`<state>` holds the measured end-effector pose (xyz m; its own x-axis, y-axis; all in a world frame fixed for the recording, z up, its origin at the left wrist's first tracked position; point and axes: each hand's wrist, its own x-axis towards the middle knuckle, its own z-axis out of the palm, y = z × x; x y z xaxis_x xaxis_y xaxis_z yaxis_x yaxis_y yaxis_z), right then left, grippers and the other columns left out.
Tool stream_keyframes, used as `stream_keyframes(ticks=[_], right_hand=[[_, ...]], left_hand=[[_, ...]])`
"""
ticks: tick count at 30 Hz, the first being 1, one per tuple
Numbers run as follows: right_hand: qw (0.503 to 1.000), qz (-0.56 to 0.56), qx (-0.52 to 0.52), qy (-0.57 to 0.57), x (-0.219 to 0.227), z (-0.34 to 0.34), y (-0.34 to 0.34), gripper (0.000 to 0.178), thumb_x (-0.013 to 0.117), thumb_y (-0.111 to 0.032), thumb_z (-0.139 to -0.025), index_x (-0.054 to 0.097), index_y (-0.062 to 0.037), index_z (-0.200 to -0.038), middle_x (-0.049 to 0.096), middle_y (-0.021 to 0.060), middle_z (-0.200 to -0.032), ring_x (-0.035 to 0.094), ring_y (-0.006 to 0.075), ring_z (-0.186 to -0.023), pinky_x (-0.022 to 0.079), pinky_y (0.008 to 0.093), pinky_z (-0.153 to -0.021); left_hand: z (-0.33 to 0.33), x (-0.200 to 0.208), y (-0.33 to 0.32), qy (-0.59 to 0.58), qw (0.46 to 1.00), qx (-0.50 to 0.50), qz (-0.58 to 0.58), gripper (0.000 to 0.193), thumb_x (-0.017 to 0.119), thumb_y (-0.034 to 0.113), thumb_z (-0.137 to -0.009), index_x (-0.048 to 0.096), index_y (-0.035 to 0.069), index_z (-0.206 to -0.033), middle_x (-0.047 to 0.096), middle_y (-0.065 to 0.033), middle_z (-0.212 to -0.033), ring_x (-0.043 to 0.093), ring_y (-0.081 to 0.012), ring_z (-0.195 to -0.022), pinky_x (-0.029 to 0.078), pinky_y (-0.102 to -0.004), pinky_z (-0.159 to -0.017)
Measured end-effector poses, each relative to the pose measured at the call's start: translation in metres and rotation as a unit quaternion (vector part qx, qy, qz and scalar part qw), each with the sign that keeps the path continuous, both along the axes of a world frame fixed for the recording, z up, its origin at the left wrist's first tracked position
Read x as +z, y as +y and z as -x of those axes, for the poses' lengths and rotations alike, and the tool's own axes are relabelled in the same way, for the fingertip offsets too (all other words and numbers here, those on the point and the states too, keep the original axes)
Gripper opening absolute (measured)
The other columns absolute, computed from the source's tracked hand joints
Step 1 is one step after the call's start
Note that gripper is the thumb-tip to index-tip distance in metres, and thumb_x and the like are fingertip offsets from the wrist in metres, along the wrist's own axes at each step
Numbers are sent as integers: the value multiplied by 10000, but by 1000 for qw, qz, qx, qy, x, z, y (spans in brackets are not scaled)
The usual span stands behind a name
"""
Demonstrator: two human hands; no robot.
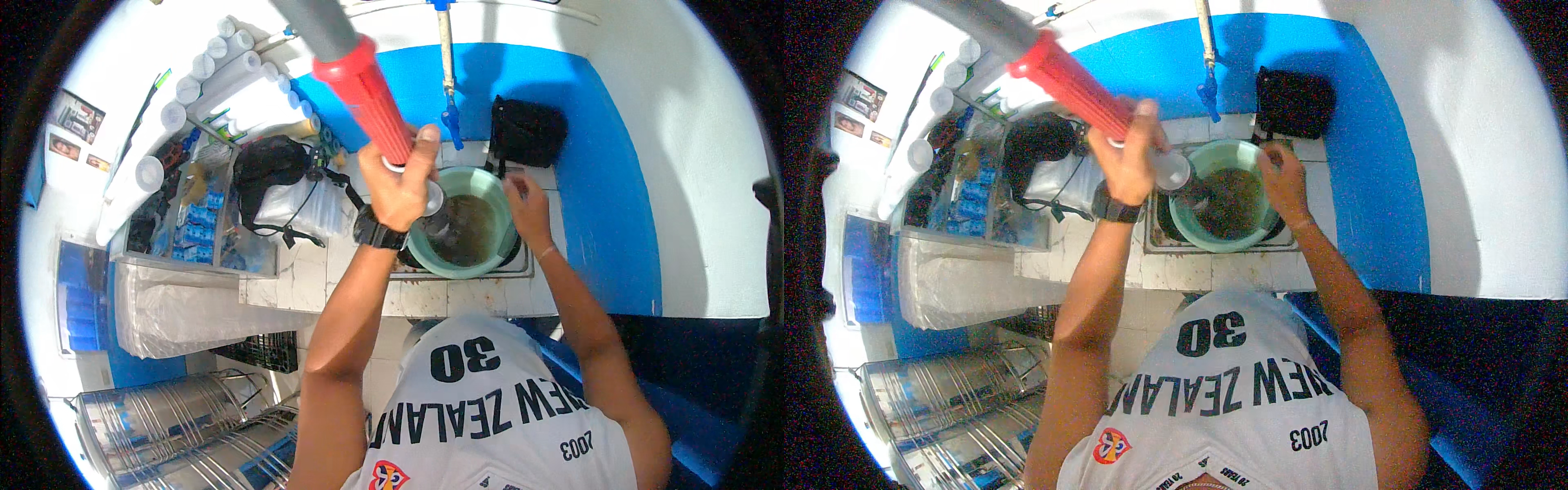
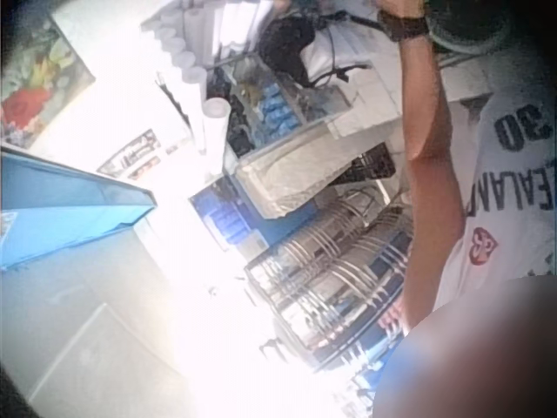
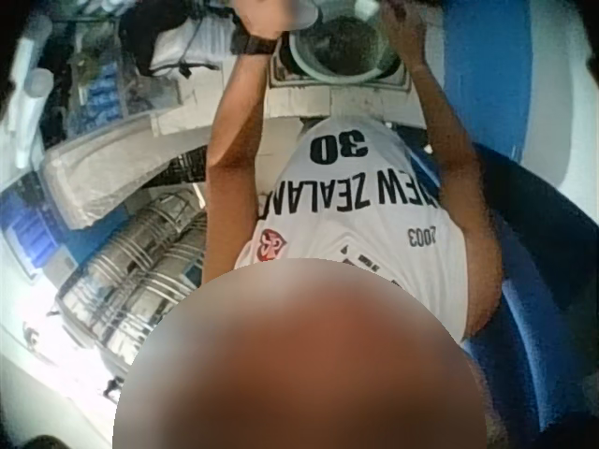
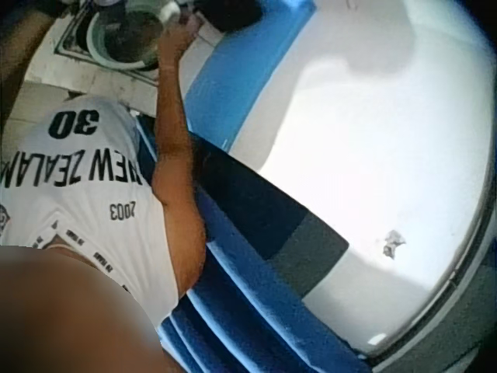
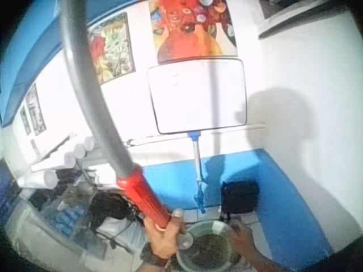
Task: The person mops a tiled floor in a commercial backroom using a mop and bucket. They repeatedly wring the mop in a green basin and continue mopping around stacked water jugs, a metal tank, and a stainless steel counter.
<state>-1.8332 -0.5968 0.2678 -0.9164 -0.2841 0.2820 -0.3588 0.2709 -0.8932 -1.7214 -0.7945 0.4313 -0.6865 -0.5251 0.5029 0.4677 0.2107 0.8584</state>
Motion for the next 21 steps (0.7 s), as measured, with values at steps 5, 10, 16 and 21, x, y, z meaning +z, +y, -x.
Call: stream_keyframes(ticks=[5, 10, 16, 21], right_hand=[[962, -212, -114, -132, -196, 6, 62, 544, 739, -391, -874, 633, 15, -1220, 704, 198, -1085, 672, 350, -986, 522, 449, -909], [901, -62, -59, -426, -269, 18, 64, 546, 774, -387, -855, 640, -15, -1231, 685, 117, -1126, 652, 248, -1037, 528, 363, -892], [957, 9, -81, -278, -214, -10, 28, 383, 762, -275, -874, 670, -8, -1133, 690, 68, -1007, 635, 187, -917, 511, 327, -819], [971, 79, -90, -206, -152, -19, -7, 276, 767, -215, -865, 683, -9, -1028, 702, 64, -909, 623, 165, -809, 501, 333, -761]], left_hand=[[-18, 22, -15, 28, 999, -10, -27, 252, 727, 230, -928, 533, 73, -893, 553, -47, -585, 549, -168, -461, 467, -321, -446], [-23, 33, -21, 52, 997, -31, -38, 243, 753, 199, -918, 579, 43, -852, 578, -42, -606, 572, -146, -475, 460, -293, -457], [-27, 30, -25, 23, 1000, -9, -19, 240, 741, 202, -914, 546, 71, -867, 564, -51, -585, 560, -164, -467, 460, -311, -453], [-30, 35, -38, 38, 999, -1, -19, 222, 741, 193, -912, 569, 70, -847, 564, -44, -588, 553, -155, -465, 449, -304, -448]])
